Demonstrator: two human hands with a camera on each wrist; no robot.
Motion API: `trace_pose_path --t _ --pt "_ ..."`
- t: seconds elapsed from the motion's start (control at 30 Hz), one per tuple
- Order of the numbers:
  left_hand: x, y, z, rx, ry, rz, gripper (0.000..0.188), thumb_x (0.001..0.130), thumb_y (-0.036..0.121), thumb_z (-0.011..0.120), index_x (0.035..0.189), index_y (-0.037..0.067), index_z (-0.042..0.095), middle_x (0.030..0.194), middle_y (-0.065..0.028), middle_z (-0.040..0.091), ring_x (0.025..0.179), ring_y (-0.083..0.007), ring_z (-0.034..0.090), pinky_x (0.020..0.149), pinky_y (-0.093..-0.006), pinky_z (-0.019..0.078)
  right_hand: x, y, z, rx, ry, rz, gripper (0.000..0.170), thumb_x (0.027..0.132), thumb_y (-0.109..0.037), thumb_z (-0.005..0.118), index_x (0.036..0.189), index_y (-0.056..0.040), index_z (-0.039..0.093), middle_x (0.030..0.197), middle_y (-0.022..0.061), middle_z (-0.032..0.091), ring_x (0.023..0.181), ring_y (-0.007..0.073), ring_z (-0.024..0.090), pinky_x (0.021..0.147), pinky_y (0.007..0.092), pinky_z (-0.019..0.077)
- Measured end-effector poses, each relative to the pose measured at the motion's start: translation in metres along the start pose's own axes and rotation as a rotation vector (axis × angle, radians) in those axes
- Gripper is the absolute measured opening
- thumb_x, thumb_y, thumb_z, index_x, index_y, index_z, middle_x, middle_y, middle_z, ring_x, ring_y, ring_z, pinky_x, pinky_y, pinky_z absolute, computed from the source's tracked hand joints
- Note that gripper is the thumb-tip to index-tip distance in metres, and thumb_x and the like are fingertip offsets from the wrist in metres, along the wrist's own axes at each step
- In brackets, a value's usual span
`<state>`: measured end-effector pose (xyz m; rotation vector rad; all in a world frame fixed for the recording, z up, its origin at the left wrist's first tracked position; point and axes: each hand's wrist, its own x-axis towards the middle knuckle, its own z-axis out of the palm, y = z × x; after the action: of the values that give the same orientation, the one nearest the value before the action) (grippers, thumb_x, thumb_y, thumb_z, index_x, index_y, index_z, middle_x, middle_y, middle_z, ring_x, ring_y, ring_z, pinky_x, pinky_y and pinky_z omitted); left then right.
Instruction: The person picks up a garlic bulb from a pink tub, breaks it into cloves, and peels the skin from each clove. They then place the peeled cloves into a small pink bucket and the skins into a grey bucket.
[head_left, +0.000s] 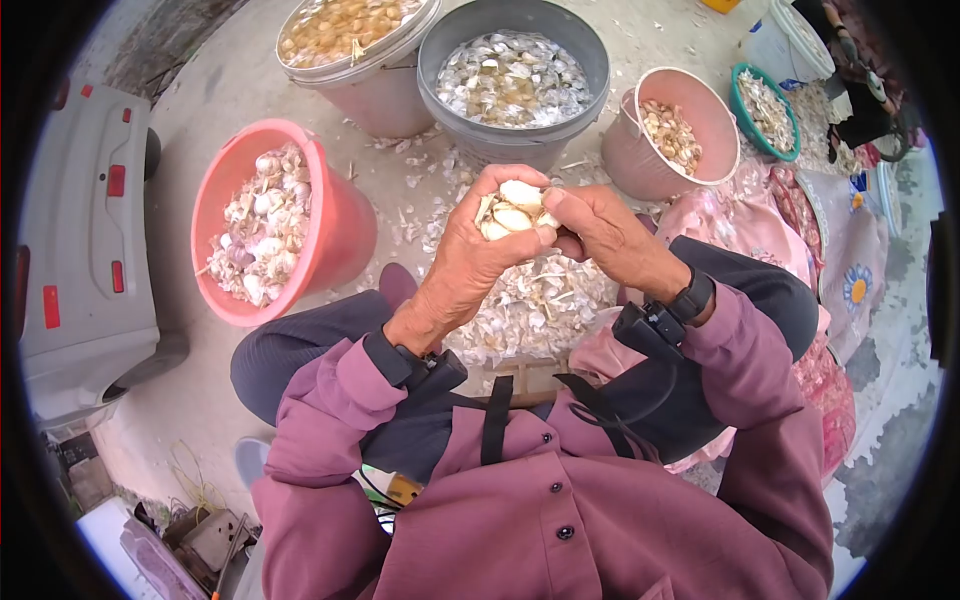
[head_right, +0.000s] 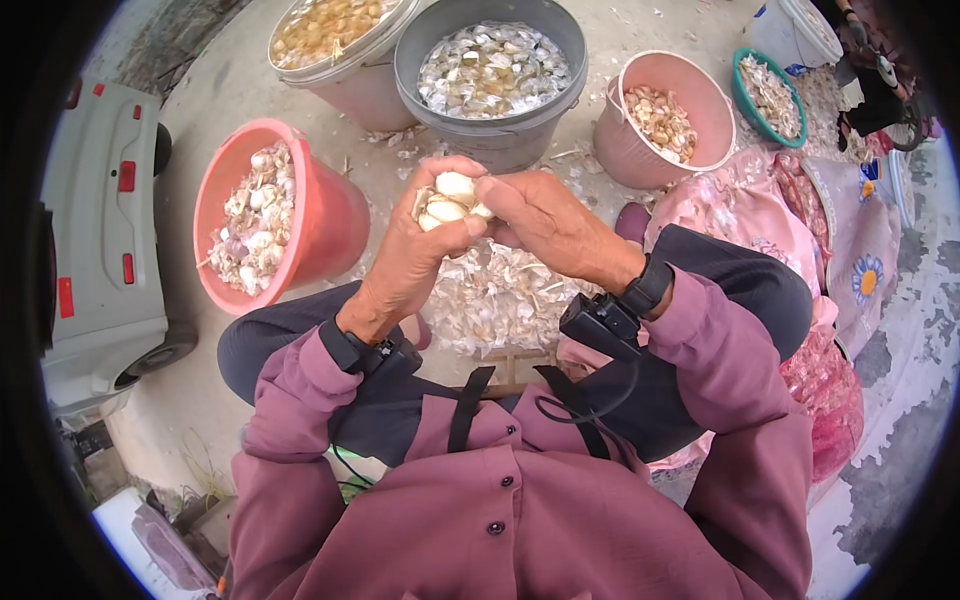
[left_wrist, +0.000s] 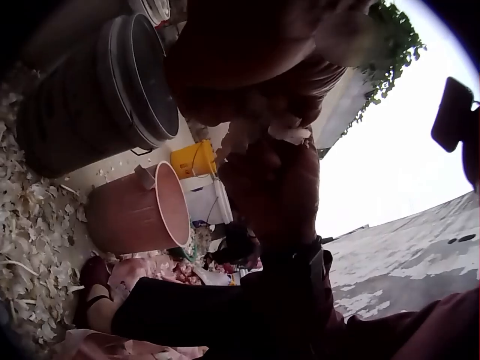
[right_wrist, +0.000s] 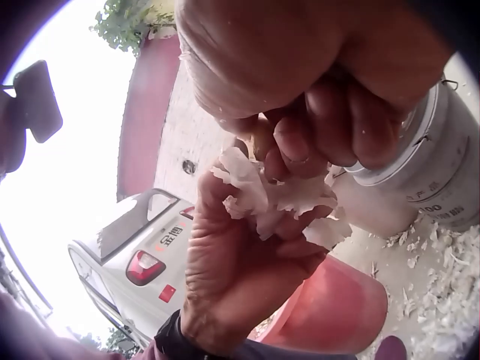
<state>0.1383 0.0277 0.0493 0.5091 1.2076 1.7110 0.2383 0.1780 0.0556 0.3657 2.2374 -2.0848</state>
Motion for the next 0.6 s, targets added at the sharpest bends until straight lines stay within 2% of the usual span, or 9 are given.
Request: trace_pose_path --t 0.1,0.17,0.2,0.27,0.3,0.37,0.47,0.5,0.6 --pt "0.003 0.005 -0.002 -0.07 -0.008 0.006 0.041 0.08 0.003 0.07 0.116 0.01 0.051 0.104 0.0 0.056 0.09 -0.007 0.055 0.076 -0.0221 0.0482 0.003 0.01 -0.006 0.241 0.084 0.115 0.042 0.097 -0.033 0.043 0.094 0.0049 0.061 0.079 0.007 0.061 0.064 0.013 0.053 0.058 0.026 0.0435" --pt "0.002 0.008 -0.001 -0.017 0.02 0.002 0.044 0.079 0.002 0.07 0.117 0.012 0.052 0.104 0.0018 0.055 0.09 -0.0067 0.054 0.075 -0.0213 0.0451 0.012 0.021 -0.015 0.755 -0.282 0.131 0.04 0.095 -0.032 0.044 0.098 0.0042 0.061 0.078 0.0063 0.06 0.065 0.0127 0.055 0.058 0.024 0.0439" --pt "0.003 0.006 -0.003 -0.018 0.022 0.003 0.044 0.079 0.002 0.07 0.117 0.012 0.052 0.104 0.0018 0.055 0.09 -0.0067 0.054 0.075 -0.0213 0.0451 0.012 0.02 -0.016 0.754 -0.285 0.132 0.04 0.095 -0.032 0.044 0.098 0.0042 0.061 0.078 0.0063 0.06 0.065 0.0127 0.055 0.058 0.024 0.0439" --pt "0.006 -0.002 -0.01 0.441 0.051 0.165 0.042 0.076 0.003 0.073 0.113 0.01 0.055 0.106 0.0002 0.054 0.093 -0.0098 0.054 0.079 -0.024 0.0449 0.014 0.015 -0.017 0.616 -0.245 0.084 0.046 0.094 -0.039 0.047 0.099 0.0038 0.063 0.08 0.0056 0.061 0.064 0.0136 0.054 0.058 0.0258 0.0432" --pt "0.006 -0.003 -0.011 0.441 0.055 0.162 0.042 0.076 0.003 0.073 0.113 0.01 0.055 0.106 0.0002 0.054 0.093 -0.0098 0.054 0.079 -0.024 0.0449 0.013 0.008 -0.012 0.618 -0.248 0.086 0.046 0.094 -0.039 0.047 0.099 0.0038 0.063 0.08 0.0056 0.061 0.064 0.0136 0.054 0.058 0.0258 0.0432" --pt "0.007 -0.006 -0.009 0.733 0.085 0.286 0.04 0.074 0.003 0.075 0.109 0.008 0.056 0.109 -0.0024 0.052 0.098 -0.0126 0.053 0.082 -0.0268 0.045 0.012 -0.009 0.0 -0.109 0.009 0.084 0.051 0.093 -0.044 0.048 0.095 0.0041 0.065 0.076 0.0082 0.062 0.062 0.0156 0.052 0.057 0.0297 0.0427" --pt "0.003 -0.001 -0.001 0.782 0.072 0.239 0.043 0.072 0.001 0.074 0.11 0.006 0.055 0.112 -0.0044 0.049 0.102 -0.0137 0.052 0.083 -0.0285 0.0447 0.014 0.005 0.008 -0.166 0.112 -0.058 0.056 0.092 -0.049 0.049 0.093 0.0041 0.065 0.066 0.0111 0.058 0.06 0.0163 0.051 0.057 0.034 0.0425" --pt "0.004 -0.003 -0.002 0.782 0.069 0.237 0.043 0.072 0.001 0.074 0.11 0.006 0.055 0.112 -0.0044 0.049 0.102 -0.0137 0.052 0.083 -0.0285 0.0447 0.013 0.001 0.005 -0.271 0.077 -0.064 0.056 0.095 -0.048 0.045 0.088 0.005 0.063 0.061 0.0166 0.054 0.057 0.0228 0.052 0.057 0.0368 0.043" --pt "0.006 -0.007 -0.003 0.727 0.069 0.323 0.045 0.074 0.001 0.073 0.113 0.007 0.052 0.107 -0.0029 0.052 0.097 -0.0117 0.053 0.079 -0.0265 0.0454 0.014 -0.003 0.004 -0.343 0.123 -0.106 0.057 0.097 -0.045 0.04 0.082 0.0057 0.06 0.062 0.0208 0.055 0.056 0.0325 0.051 0.056 0.0387 0.0422"
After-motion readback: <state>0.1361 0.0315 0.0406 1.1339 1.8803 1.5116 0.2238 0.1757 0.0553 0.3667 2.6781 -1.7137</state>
